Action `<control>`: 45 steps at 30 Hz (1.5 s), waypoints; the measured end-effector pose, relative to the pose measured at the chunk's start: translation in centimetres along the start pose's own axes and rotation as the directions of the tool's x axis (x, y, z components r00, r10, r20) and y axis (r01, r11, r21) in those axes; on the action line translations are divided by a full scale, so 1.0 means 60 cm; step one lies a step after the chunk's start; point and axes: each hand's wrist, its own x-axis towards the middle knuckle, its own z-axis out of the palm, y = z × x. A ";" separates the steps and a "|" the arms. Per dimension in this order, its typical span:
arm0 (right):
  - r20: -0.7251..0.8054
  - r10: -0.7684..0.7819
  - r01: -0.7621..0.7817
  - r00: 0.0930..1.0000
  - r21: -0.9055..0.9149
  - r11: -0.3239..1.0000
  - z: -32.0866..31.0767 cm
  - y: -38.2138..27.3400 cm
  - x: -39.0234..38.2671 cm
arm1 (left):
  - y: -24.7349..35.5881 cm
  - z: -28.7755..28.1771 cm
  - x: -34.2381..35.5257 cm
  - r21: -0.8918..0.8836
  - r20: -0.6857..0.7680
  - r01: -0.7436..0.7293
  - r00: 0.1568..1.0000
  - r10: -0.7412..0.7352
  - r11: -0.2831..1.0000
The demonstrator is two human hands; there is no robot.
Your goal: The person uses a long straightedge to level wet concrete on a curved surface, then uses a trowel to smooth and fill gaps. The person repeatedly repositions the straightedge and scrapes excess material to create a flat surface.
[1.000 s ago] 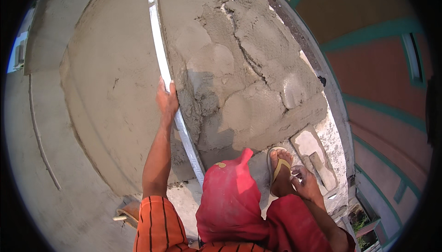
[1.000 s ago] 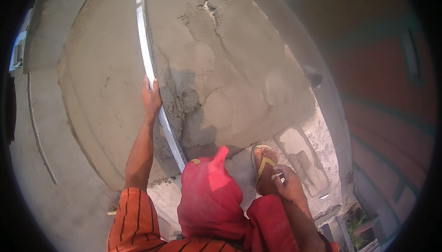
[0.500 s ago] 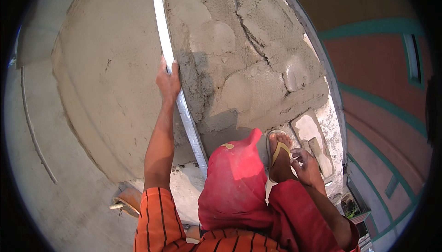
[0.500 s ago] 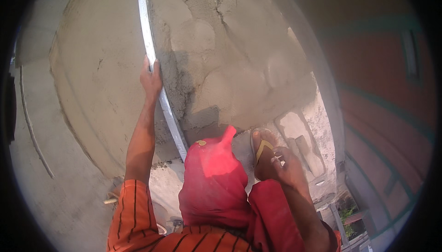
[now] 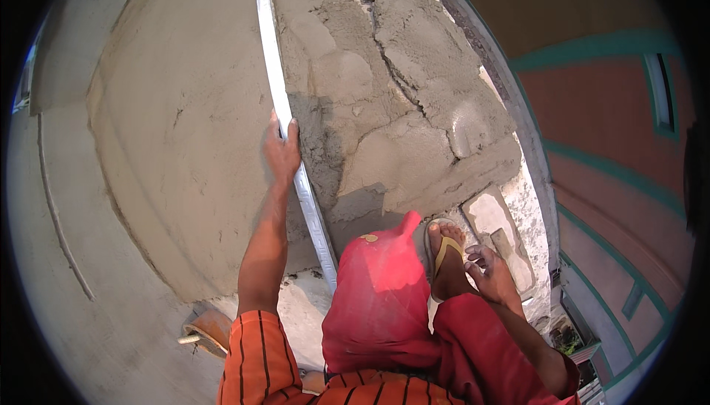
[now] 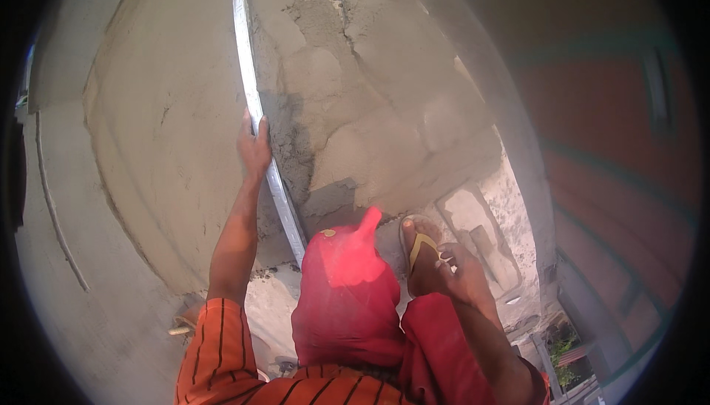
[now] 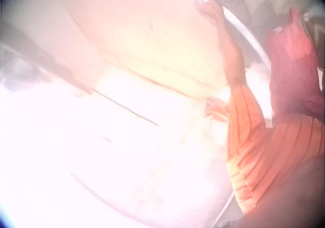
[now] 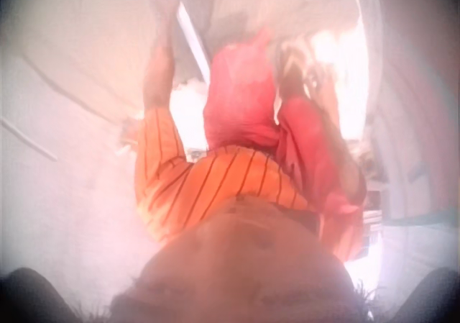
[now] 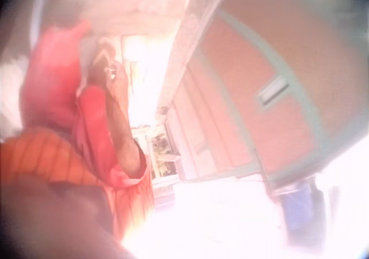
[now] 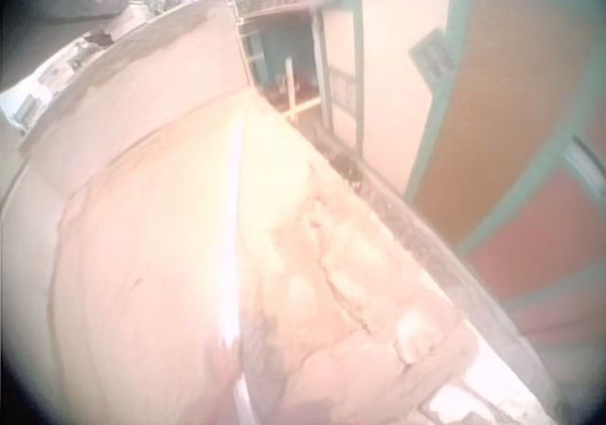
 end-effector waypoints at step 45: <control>-0.068 -0.049 0.050 0.997 0.016 0.999 0.010 0.010 -0.032 | 0.028 0.063 0.048 -0.285 -0.071 -0.097 0.994 0.080 0.954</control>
